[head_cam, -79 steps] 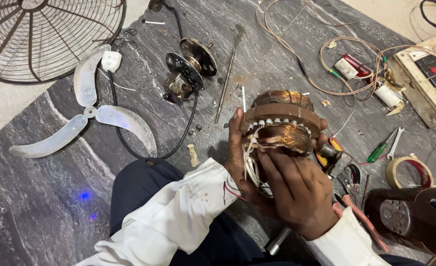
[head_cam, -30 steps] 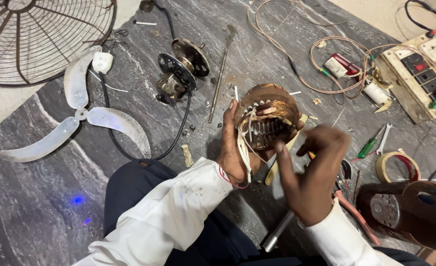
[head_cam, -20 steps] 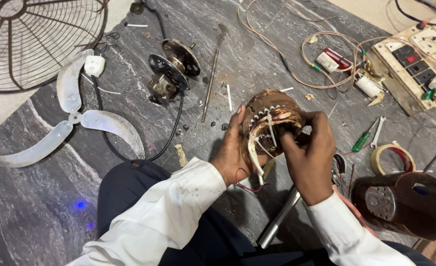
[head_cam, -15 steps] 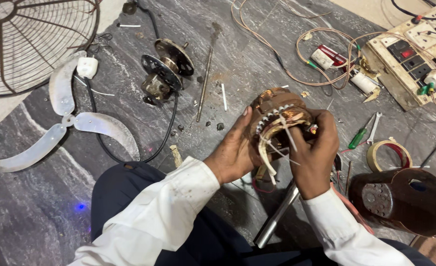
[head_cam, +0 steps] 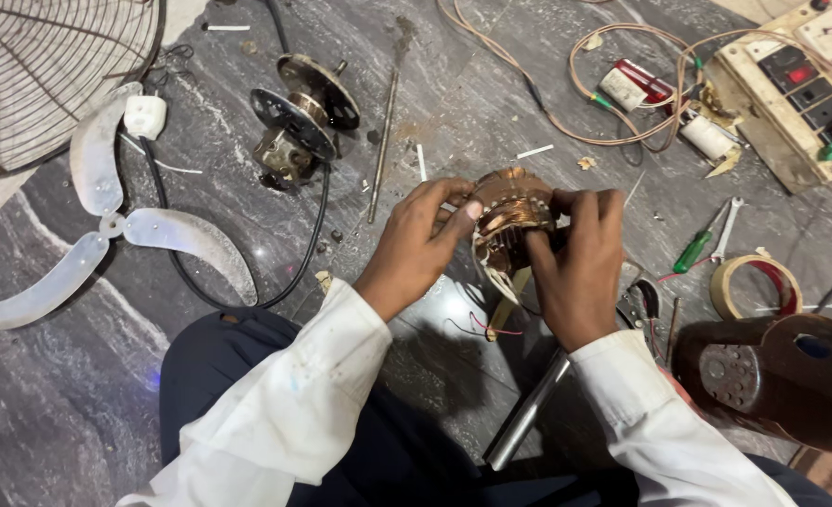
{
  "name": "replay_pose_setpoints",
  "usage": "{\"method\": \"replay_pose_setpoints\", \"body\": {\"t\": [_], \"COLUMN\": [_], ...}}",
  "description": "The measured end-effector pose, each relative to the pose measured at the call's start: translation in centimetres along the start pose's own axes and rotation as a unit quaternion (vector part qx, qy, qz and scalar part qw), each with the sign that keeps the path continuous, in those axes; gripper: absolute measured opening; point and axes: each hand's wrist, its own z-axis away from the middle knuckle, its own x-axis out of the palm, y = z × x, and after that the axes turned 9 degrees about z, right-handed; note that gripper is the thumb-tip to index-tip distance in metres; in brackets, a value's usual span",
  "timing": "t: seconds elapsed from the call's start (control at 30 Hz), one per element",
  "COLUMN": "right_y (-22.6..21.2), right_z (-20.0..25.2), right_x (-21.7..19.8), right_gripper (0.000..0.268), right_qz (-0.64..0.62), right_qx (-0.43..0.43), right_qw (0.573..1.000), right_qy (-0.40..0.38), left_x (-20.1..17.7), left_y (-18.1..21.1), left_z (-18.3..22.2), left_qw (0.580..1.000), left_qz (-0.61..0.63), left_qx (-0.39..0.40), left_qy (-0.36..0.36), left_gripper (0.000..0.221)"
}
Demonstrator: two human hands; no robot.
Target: The person disassembles a fan blade assembly and then works on the motor stator, using a hammer and screwdriver to adjust the copper windings. The person handles the fan blades, motor housing, and stator coil throughout the clip.
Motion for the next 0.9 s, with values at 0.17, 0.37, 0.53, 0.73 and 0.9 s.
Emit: {"method": "replay_pose_setpoints", "body": {"t": [0.17, 0.37, 0.53, 0.73, 0.9], "right_y": [-0.1, 0.0, 0.6, 0.9, 1.3], "right_z": [1.0, 1.8, 2.3, 2.6, 2.9], "right_x": [2.0, 3.6, 4.5, 4.8, 5.2], "right_gripper": [0.042, 0.042, 0.043, 0.042, 0.047], "right_qz": [-0.017, -0.016, -0.018, -0.022, -0.018], "right_qx": [-0.001, 0.012, 0.004, -0.008, 0.015], "right_qw": [0.998, 0.996, 0.995, 0.994, 0.993], "right_qy": [-0.052, -0.092, -0.094, -0.111, -0.12], "left_x": [-0.3, -0.8, -1.0, -0.8, -0.4], "left_y": [-1.2, -1.8, -2.4, -3.8, -4.4], "left_z": [-0.4, -0.5, -0.7, -1.2, -0.8], "left_qw": [0.998, 0.992, 0.989, 0.987, 0.987], "left_qz": [0.004, -0.091, -0.096, -0.114, -0.116], "left_qx": [-0.067, -0.075, -0.092, -0.069, -0.051], "left_qy": [0.008, -0.039, -0.063, -0.087, -0.099], "left_gripper": [0.07, 0.06, 0.061, 0.078, 0.095]}}
